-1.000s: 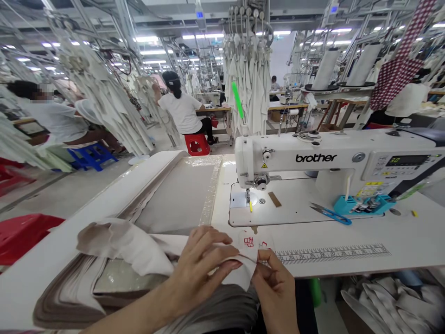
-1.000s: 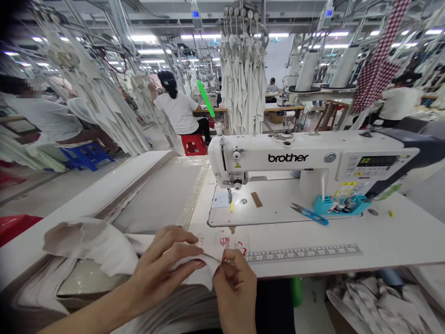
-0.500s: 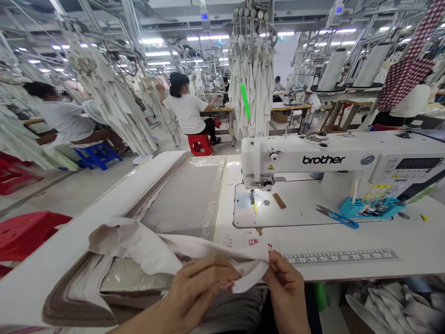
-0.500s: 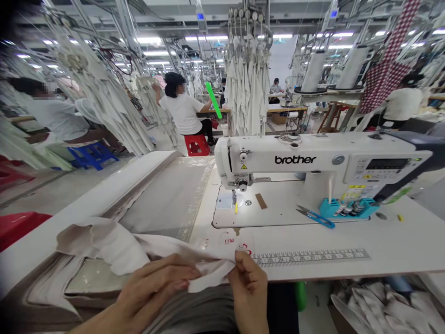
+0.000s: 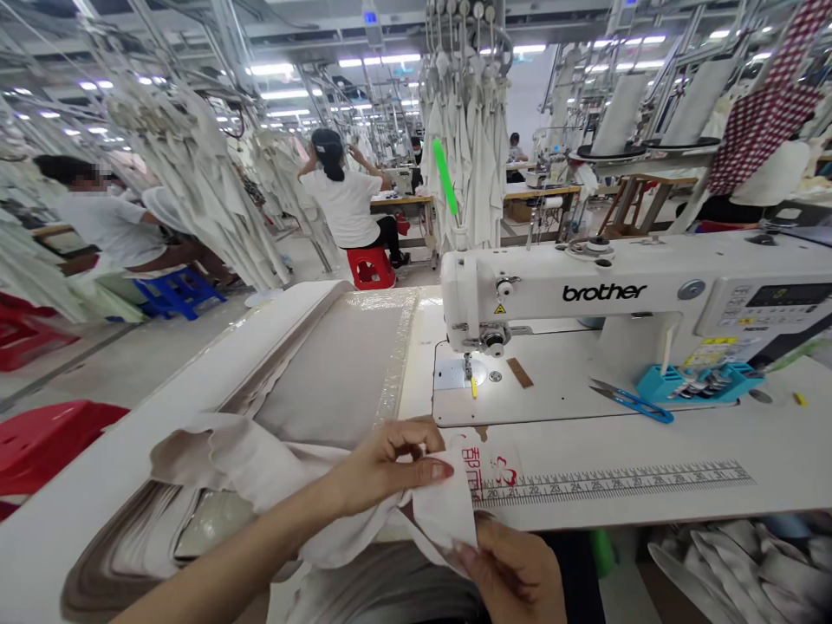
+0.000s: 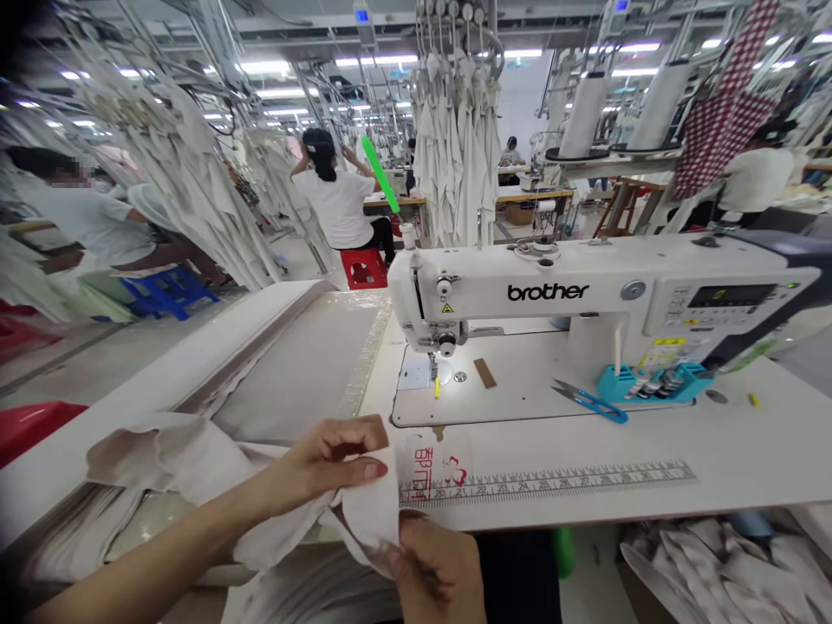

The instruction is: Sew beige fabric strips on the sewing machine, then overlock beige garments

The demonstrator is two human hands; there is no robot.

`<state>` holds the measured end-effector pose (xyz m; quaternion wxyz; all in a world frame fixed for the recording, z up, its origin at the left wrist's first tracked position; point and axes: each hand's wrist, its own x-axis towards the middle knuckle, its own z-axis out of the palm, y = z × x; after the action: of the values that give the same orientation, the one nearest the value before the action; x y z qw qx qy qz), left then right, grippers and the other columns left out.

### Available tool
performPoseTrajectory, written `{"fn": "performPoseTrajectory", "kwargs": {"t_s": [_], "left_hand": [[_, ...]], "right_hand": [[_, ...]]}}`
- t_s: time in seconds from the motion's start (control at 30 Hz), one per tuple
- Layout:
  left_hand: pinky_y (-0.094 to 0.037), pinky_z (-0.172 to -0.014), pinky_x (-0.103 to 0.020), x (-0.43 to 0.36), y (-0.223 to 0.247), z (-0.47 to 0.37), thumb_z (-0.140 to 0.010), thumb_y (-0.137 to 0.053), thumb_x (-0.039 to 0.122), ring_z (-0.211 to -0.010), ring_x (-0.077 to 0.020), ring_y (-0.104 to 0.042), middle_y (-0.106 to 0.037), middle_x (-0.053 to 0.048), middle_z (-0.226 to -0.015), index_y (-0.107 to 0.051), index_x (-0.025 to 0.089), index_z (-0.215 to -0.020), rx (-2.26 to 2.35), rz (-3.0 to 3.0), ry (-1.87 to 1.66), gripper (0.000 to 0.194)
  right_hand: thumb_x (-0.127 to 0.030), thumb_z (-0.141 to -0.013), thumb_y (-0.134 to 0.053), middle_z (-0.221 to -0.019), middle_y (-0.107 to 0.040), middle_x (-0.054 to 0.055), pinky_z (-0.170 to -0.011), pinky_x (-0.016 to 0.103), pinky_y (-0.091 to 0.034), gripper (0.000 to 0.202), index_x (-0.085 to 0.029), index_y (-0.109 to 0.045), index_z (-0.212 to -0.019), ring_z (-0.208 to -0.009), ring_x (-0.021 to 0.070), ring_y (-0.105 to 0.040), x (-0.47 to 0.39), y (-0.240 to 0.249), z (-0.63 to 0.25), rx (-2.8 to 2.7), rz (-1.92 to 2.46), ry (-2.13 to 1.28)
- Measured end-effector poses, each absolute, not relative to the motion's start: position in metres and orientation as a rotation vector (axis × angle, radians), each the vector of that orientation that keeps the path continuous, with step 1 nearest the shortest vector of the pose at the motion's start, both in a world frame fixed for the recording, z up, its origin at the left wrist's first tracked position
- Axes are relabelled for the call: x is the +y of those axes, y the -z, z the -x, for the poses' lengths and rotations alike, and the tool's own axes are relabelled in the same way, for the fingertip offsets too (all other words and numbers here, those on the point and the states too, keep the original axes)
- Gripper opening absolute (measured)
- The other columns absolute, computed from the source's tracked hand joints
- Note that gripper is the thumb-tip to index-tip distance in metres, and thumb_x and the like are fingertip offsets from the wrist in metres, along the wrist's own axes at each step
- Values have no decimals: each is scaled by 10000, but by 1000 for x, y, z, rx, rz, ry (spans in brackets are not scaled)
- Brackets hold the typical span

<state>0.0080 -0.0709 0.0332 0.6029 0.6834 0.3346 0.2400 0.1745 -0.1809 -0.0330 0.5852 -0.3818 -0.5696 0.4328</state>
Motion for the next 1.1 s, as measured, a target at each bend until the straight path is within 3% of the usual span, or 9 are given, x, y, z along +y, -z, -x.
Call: {"fn": "performPoseTrajectory", "kwargs": {"t_s": [0.1,0.2,0.4,0.47,0.57,0.67,0.8,0.9,1.1], "left_hand": [[-352,-566,-202,-68,-37,-13,-706,-765,609,-640,-92,-447,-545,-4,-750,-580,136,-713,650,-1381,-248,508],[-319,-517,-173,-64,-37,-17,-654,-819,584,-570,-65,-398,-487,41,-639,-576,139,-709,560,-1255,-54,510],[-407,-579,-171,-75,-30,-13,-689,-836,327,-615,-77,-489,-580,22,-666,-618,133,-705,796,-1485,-443,292],[-456,-632,-184,-79,-36,-8,-754,-781,269,-663,-97,-556,-633,5,-700,-646,144,-732,851,-1637,-665,186],[-476,-639,-189,-77,-51,-4,-859,-668,205,-701,-113,-615,-688,-16,-779,-679,178,-860,795,-2009,-933,28],[-471,-643,-206,-61,-57,-9,-917,-560,184,-734,-128,-623,-696,-21,-834,-673,214,-976,810,-2362,-929,131],[-467,-626,-233,-26,-31,-25,-865,-576,228,-652,-134,-593,-659,24,-776,-627,235,-1015,1091,-2200,-573,159],[-446,-613,-238,-7,-5,-32,-843,-613,286,-609,-126,-563,-626,42,-726,-624,226,-951,1147,-2033,-557,124],[-427,-631,-237,2,7,-28,-844,-623,314,-698,-137,-588,-660,27,-775,-632,215,-863,1213,-1923,-620,101]], "right_hand": [[-181,-969,-472,-768,-679,30,-620,212,-498,296,-256,-711,-1128,-643,134,-609,-174,23,-178,-1590,689,-760],[-165,-994,-424,-805,-714,73,-677,247,-534,332,-245,-668,-1205,-739,164,-656,-167,11,-183,-1716,573,-708],[-58,-925,-449,-864,-732,69,-763,255,-561,370,-233,-685,-1150,-839,172,-685,-165,15,-191,-1735,668,-682],[-102,-921,-488,-789,-717,37,-694,219,-562,274,-218,-723,-1003,-727,155,-679,-169,23,-187,-1644,859,-760],[-303,-934,-558,-635,-679,-5,-527,165,-526,206,-201,-708,-837,-542,128,-643,-173,34,-177,-1329,1142,-971],[-415,-928,-539,-582,-667,-15,-484,171,-511,272,-202,-653,-802,-483,131,-644,-165,37,-173,-1244,1276,-1087],[-256,-894,-487,-512,-628,-31,-440,213,-393,232,-224,-543,-672,-427,148,-609,-137,32,-180,-1667,1647,-594],[-175,-823,-543,-500,-634,-50,-436,258,-236,168,-251,-546,-673,-436,196,-632,-122,29,-185,-1886,1862,-154],[-258,-877,-520,-478,-611,-92,-406,263,-154,164,-258,-495,-715,-365,164,-608,-117,29,-194,-2103,1738,-58]]}}
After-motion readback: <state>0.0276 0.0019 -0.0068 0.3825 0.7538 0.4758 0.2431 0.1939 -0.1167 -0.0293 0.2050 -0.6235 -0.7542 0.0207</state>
